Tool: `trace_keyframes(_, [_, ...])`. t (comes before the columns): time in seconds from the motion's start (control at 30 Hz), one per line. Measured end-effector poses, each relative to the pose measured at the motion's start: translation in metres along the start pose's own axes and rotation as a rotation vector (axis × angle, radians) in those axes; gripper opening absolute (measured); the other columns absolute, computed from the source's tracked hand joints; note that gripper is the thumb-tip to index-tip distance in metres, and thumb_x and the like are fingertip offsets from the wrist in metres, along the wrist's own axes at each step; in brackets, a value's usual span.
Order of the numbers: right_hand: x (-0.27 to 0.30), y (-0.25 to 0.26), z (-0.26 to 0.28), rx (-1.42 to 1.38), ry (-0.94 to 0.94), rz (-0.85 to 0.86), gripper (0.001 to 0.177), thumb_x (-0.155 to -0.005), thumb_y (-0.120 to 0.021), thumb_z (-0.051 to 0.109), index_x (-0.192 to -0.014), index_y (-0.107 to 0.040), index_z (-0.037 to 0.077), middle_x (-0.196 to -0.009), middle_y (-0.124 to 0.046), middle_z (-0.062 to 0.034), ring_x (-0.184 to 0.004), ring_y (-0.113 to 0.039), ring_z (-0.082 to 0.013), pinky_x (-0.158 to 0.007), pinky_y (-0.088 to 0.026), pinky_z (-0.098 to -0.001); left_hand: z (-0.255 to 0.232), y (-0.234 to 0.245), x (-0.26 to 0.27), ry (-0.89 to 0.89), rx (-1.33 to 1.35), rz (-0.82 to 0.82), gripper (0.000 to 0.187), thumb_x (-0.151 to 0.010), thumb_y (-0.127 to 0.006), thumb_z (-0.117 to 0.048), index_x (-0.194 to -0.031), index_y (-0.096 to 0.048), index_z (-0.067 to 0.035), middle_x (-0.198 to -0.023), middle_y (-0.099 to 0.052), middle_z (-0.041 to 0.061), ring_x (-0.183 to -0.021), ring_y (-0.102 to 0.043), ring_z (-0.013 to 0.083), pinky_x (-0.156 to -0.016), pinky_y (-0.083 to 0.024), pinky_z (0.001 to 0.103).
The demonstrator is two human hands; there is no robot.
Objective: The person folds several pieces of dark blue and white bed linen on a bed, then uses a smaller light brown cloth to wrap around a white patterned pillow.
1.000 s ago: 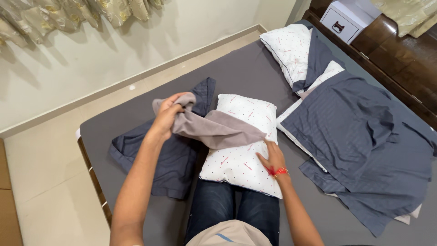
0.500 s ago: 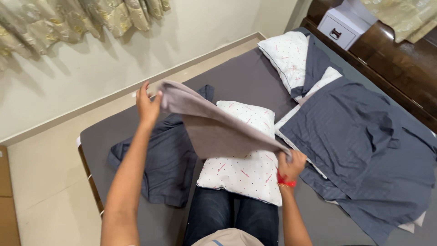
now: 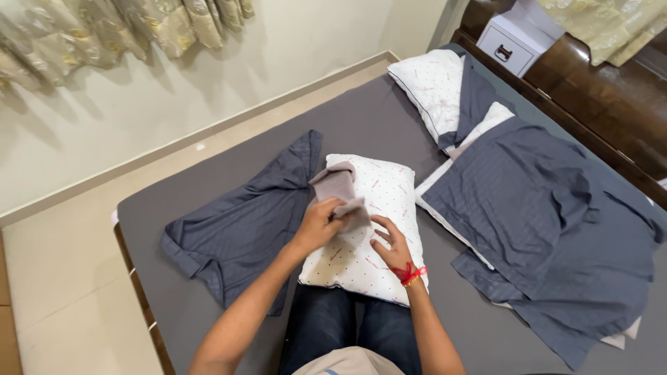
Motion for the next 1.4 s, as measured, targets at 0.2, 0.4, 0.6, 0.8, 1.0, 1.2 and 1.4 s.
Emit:
trace_keyframes(0.2, [-0.043, -0.035, -0.049, 0.410, 0.096, 0.068, 0.049, -0.087, -0.066, 0.003, -0.135, -0.066, 0.014, -0.111, -0.069, -0.0083, -0.110, -0.063, -0.0245, -0.107, -0.048, -0.0418, 0.001, 0.063, 0.020, -0.271, 0.087, -0.077, 0.023, -0.081, -0.076, -0.002, -0.104, -0.070, 0.002, -0.103, -0.072, 0.012, -0.094, -0.067, 0.0243, -0.086, -0.052, 0.035])
trace_keyframes(0.4, [-0.029, -0.047, -0.059, 0.581, 0.041, 0.296, 0.043, -0.074, -0.074, 0.014, -0.117, -0.071, 0.015, -0.089, -0.073, -0.0060, -0.091, -0.071, -0.0220, -0.120, -0.018, -0.0631, 0.076, 0.126, 0.089, 0.061, 0.022, 0.060, 0.016, -0.077, -0.066, -0.012, -0.090, -0.071, -0.004, -0.097, -0.078, 0.007, -0.092, -0.074, 0.0215, -0.085, -0.057, 0.034])
trace_keyframes(0.6, [-0.016, -0.090, -0.099, 0.834, -0.040, 0.582, 0.041, -0.089, -0.061, 0.018, -0.128, -0.071, 0.025, -0.106, -0.073, -0.0004, -0.110, -0.066, -0.0232, -0.110, -0.027, -0.0701, 0.107, 0.061, 0.119, 0.495, -0.450, 0.284, 0.041, -0.080, -0.076, -0.048, -0.100, -0.074, -0.012, -0.102, -0.076, 0.010, -0.096, -0.071, 0.0294, -0.082, -0.054, 0.042])
trace_keyframes(0.8, [-0.016, -0.088, -0.053, 0.882, 0.038, 0.582, 0.042, -0.080, -0.071, 0.027, -0.122, -0.069, 0.022, -0.107, -0.067, -0.0028, -0.101, -0.067, -0.0221, -0.110, -0.028, -0.0655, 0.145, 0.002, 0.127, 0.237, -0.393, 0.054, 0.035, -0.085, -0.074, -0.037, -0.109, -0.070, -0.012, -0.106, -0.070, 0.009, -0.103, -0.068, 0.0305, -0.085, -0.054, 0.044])
trace_keyframes(1.0, [-0.022, -0.094, -0.056, 0.853, 0.109, 0.625, 0.036, -0.080, -0.076, 0.038, -0.110, -0.073, 0.019, -0.100, -0.070, -0.0035, -0.096, -0.069, -0.0257, -0.109, -0.027, -0.0647, 0.165, -0.005, 0.117, 0.104, -0.423, 0.026, 0.033, -0.082, -0.076, -0.032, -0.104, -0.066, -0.009, -0.100, -0.068, 0.009, -0.099, -0.065, 0.0313, -0.096, -0.043, 0.051])
trace_keyframes(1.2, [-0.024, -0.103, -0.078, 0.680, 0.139, 0.363, 0.025, -0.091, -0.069, 0.033, -0.087, -0.070, 0.009, -0.082, -0.069, -0.0096, -0.081, -0.067, -0.0304, -0.093, -0.045, -0.0518, 0.135, 0.007, 0.102, 0.061, -0.560, -0.119, 0.020, -0.087, -0.072, -0.024, -0.096, -0.061, -0.009, -0.089, -0.064, 0.006, -0.088, -0.067, 0.0300, -0.083, -0.048, 0.049])
trace_keyframes(1.4, [-0.062, -0.065, -0.036, 0.516, 0.133, -0.010, 0.018, -0.080, -0.069, 0.019, -0.084, -0.058, 0.005, -0.071, -0.061, -0.0111, -0.064, -0.064, -0.0295, -0.063, -0.053, -0.0386, 0.037, 0.045, 0.062, -0.209, -0.802, -0.329, 0.013, -0.083, -0.071, -0.011, -0.087, -0.059, -0.012, -0.086, -0.058, 0.003, -0.079, -0.065, 0.0222, -0.060, -0.053, 0.037])
Point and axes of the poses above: each hand's wrist, its own x-axis away from the middle knuckle, its own y-axis out of the back of the hand, z = x × y, the point moved 3 cm from there along -x, towards the middle knuckle
